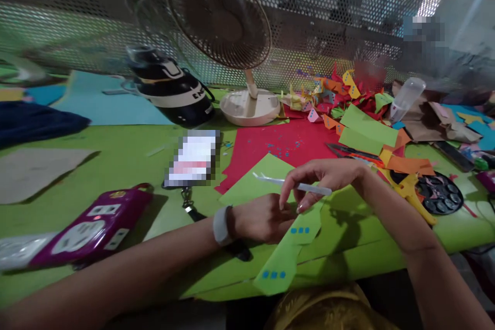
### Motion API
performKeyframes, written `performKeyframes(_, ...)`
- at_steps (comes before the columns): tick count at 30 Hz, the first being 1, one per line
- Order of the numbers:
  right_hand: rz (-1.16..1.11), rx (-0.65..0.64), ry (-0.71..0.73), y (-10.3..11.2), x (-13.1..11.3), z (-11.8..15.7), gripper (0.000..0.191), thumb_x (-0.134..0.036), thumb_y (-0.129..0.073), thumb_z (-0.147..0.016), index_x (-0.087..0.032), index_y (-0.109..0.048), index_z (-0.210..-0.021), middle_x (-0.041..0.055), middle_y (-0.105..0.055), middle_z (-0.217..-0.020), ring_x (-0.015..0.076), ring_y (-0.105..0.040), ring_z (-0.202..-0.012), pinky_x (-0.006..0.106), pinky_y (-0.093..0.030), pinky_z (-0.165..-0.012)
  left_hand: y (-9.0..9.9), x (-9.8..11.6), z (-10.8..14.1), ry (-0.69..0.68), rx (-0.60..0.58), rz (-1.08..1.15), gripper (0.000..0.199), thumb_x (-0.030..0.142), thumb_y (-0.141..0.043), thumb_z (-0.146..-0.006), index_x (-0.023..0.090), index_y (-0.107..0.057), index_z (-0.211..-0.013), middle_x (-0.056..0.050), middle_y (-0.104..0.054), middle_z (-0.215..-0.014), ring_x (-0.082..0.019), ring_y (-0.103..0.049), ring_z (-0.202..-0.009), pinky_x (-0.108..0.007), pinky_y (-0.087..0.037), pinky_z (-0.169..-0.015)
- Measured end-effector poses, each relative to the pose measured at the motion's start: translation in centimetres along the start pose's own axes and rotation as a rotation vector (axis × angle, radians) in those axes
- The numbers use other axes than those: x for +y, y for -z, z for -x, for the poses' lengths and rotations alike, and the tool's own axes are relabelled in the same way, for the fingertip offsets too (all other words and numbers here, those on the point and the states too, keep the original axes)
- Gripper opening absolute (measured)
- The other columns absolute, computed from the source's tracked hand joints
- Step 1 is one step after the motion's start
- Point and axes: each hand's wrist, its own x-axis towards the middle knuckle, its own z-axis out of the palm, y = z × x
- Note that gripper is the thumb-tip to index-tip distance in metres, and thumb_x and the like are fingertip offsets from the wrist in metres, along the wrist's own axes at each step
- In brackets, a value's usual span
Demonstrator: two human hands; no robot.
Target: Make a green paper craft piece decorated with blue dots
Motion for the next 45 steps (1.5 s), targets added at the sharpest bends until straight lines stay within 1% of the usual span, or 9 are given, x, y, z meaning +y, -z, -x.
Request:
performKeyframes(2, -0.020, 0.218, 0.046, 1.9, 0.6, 0.5, 0.028, -0.023, -0.080, -0.074, -0.019, -0.069, -0.099, -0.0030, -0.066, -0.075, 0.0085, -0.061, -0.068, 0.021, -0.051, -0.066, 0.0, -0.1, -0.2, -0.120, 0.005, 0.017, 0.028, 0.018, -0.047, -0.096, 0.019, -0.056, -0.069, 0.002, -0.056, -0.054, -0.012, -0.046, -0.047, -0.028, -0.034, -0.046)
performKeyframes(3, -0.050, 0.449, 0.113, 3.0, 1.0, 0.7, 0.025, -0.021, -0.080, -0.073, -0.021, -0.068, -0.096, -0.0046, -0.065, -0.074, 0.0077, -0.061, -0.067, 0.020, -0.051, -0.066, 0.1, -0.1, -0.3, -0.147, 0.015, 0.024, 0.029, 0.017, -0.046, -0.096, 0.019, -0.055, -0.068, 0.002, -0.056, -0.054, -0.012, -0.045, -0.046, -0.029, -0.032, -0.045)
performKeyframes(6, -0.288, 1.302, 0.469, 6.7, 2.4, 1.7, 0.018, -0.020, -0.072, -0.078, -0.027, -0.060, -0.090, -0.0076, -0.067, -0.078, 0.0078, -0.065, -0.075, 0.020, -0.052, -0.073, 0.3, -0.1, -0.6, -0.123, 0.047, 0.002, 0.031, 0.020, -0.047, -0.097, 0.019, -0.053, -0.067, 0.002, -0.056, -0.052, -0.012, -0.045, -0.044, -0.031, -0.028, -0.044)
performKeyframes(7, -0.376, 1.519, 0.545, 7.7, 2.9, 2.0, 0.015, -0.020, -0.067, -0.081, -0.027, -0.057, -0.088, -0.0077, -0.068, -0.079, 0.0079, -0.067, -0.079, 0.020, -0.052, -0.074, 0.4, 0.0, -0.6, -0.119, 0.054, -0.006, 0.031, 0.020, -0.047, -0.097, 0.019, -0.053, -0.067, 0.002, -0.056, -0.052, -0.011, -0.046, -0.044, -0.032, -0.027, -0.044)
performKeyframes(9, -0.495, 1.737, 0.560, 9.1, 3.8, 2.4, 0.011, -0.021, -0.061, -0.084, -0.027, -0.053, -0.088, -0.0058, -0.071, -0.083, 0.0096, -0.069, -0.085, 0.023, -0.053, -0.075, 0.6, 0.0, -0.6, -0.119, 0.054, -0.009, 0.030, 0.020, -0.048, -0.097, 0.018, -0.052, -0.068, 0.002, -0.057, -0.053, -0.011, -0.048, -0.044, -0.031, -0.028, -0.044)
performKeyframes(15, -0.539, 1.678, 0.489, 8.7, 4.9, 1.2, 0.015, -0.022, -0.062, -0.083, -0.026, -0.051, -0.092, -0.0043, -0.072, -0.081, 0.0122, -0.071, -0.084, 0.025, -0.054, -0.071, 1.2, 0.0, -0.8, -0.124, 0.090, -0.015, 0.034, 0.019, -0.046, -0.098, 0.019, -0.051, -0.065, 0.003, -0.056, -0.052, -0.011, -0.047, -0.044, -0.032, -0.028, -0.045)
performKeyframes(21, -0.691, 1.721, 0.461, 8.4, 4.8, 0.2, 0.004, -0.023, -0.048, -0.093, -0.025, -0.052, -0.093, -0.0027, -0.071, -0.079, 0.0105, -0.070, -0.074, 0.023, -0.053, -0.063, 1.9, -0.1, -0.9, -0.149, 0.130, -0.033, 0.037, 0.019, -0.043, -0.098, 0.020, -0.049, -0.062, 0.003, -0.054, -0.051, -0.012, -0.045, -0.043, -0.032, -0.029, -0.045)
performKeyframes(38, -0.749, 1.813, 0.537, 8.5, 3.8, 0.8, 0.009, -0.021, -0.044, -0.095, -0.024, -0.051, -0.099, -0.0024, -0.068, -0.078, 0.0091, -0.065, -0.072, 0.022, -0.049, -0.065, 3.5, 0.0, -1.1, -0.224, 0.251, -0.272, 0.033, 0.027, -0.058, -0.092, 0.021, -0.045, -0.063, 0.006, -0.043, -0.051, -0.012, -0.041, -0.047, -0.031, -0.026, -0.047)
performKeyframes(45, -0.774, 1.826, 0.505, 7.6, 2.6, 0.7, 0.013, -0.025, -0.039, -0.098, -0.023, -0.052, -0.099, -0.0058, -0.063, -0.064, 0.0076, -0.058, -0.056, 0.020, -0.045, -0.057, 3.8, 0.5, -1.1, -0.206, 0.311, -0.379, 0.031, 0.006, -0.051, -0.089, 0.021, -0.040, -0.064, 0.007, -0.042, -0.052, -0.011, -0.039, -0.045, -0.031, -0.024, -0.047)
